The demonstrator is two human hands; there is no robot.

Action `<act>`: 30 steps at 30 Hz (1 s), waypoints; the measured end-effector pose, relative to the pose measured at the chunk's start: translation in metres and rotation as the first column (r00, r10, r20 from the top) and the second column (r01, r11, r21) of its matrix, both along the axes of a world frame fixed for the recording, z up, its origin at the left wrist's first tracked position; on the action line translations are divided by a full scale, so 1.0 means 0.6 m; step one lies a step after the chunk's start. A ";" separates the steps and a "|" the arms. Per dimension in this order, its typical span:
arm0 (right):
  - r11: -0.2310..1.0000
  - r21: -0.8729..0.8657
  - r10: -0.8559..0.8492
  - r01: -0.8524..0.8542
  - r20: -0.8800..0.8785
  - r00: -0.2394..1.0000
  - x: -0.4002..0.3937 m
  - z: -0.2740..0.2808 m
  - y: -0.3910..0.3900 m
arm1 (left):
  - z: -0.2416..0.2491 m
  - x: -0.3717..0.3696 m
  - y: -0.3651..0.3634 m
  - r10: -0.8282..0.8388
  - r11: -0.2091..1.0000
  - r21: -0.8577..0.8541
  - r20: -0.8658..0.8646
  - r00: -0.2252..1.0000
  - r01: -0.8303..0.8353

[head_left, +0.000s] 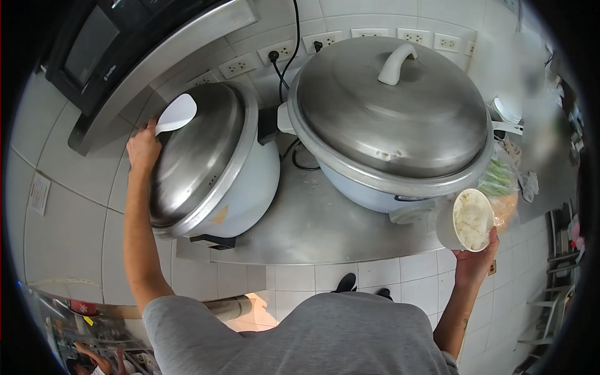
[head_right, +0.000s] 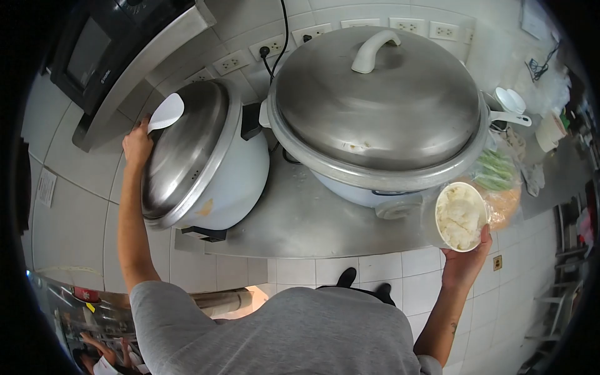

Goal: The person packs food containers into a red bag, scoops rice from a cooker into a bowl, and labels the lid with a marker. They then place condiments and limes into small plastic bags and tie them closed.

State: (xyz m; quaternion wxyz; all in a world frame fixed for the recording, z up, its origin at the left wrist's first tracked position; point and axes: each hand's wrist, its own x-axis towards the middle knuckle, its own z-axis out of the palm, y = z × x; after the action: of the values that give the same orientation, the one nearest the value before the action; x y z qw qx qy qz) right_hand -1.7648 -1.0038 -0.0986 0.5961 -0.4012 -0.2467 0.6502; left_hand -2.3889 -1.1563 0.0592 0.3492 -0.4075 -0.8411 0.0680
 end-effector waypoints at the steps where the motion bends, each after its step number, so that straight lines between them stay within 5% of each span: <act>1: 1.000 0.005 0.018 -0.018 -0.007 1.000 0.004 -0.002 0.001 | -0.001 -0.001 0.000 -0.001 1.000 -0.007 0.002 1.000 0.001; 9: 0.995 0.006 0.095 -0.095 0.043 0.995 0.063 -0.029 0.015 | -0.013 0.031 0.017 0.063 0.995 0.075 -0.028 0.998 -0.061; 10: 0.996 0.011 0.085 -0.085 0.064 0.994 0.073 -0.033 0.020 | 0.008 0.111 0.038 0.034 0.989 0.145 -0.012 0.999 -0.032; 11: 0.997 0.008 0.072 -0.073 0.088 0.994 0.078 -0.033 0.023 | 0.013 0.163 0.070 -0.184 0.950 0.279 0.137 0.973 0.141; 12: 0.997 -0.026 0.075 -0.073 0.098 0.992 0.087 -0.031 0.024 | 0.018 0.218 0.094 -0.392 0.869 0.420 0.266 0.881 0.260; 13: 0.994 -0.062 0.093 -0.086 0.109 0.990 0.101 -0.029 0.028 | 0.038 0.349 0.119 -0.546 0.813 0.535 0.560 0.623 0.232; 16: 0.968 -0.191 0.173 -0.162 0.043 0.984 0.147 -0.037 0.031 | -0.029 0.619 0.164 -0.790 0.568 0.565 0.579 0.202 0.599; 18: 0.959 -0.205 0.209 -0.198 0.034 0.977 0.186 -0.030 0.035 | -0.082 0.772 0.198 -0.898 0.139 0.404 0.435 -0.057 0.904; 19: 0.960 -0.200 0.208 -0.195 0.045 0.977 0.210 -0.031 0.039 | -0.110 0.838 0.218 -0.871 0.045 0.399 0.464 -0.160 0.916; 21: 0.960 -0.201 0.211 -0.194 0.066 0.975 0.259 -0.037 0.048 | -0.129 0.934 0.256 -0.722 0.198 0.152 0.691 0.039 0.968; 27: 0.989 -0.146 0.047 -0.006 0.277 0.960 0.422 -0.071 0.070 | -0.253 1.085 0.367 -0.694 0.143 0.469 0.676 -0.249 0.872; 30: 0.993 -0.109 -0.013 0.051 0.331 0.943 0.492 -0.081 0.089 | -0.273 1.157 0.396 -0.624 0.174 0.473 0.731 -0.275 0.864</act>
State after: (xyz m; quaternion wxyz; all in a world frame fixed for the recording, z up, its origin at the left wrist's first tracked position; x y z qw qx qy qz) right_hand -1.4695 -0.9507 -0.1471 0.5326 -0.5422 -0.2983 0.5774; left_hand -1.6944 -0.9185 -0.1043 -0.2125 -0.8469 -0.4012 -0.2766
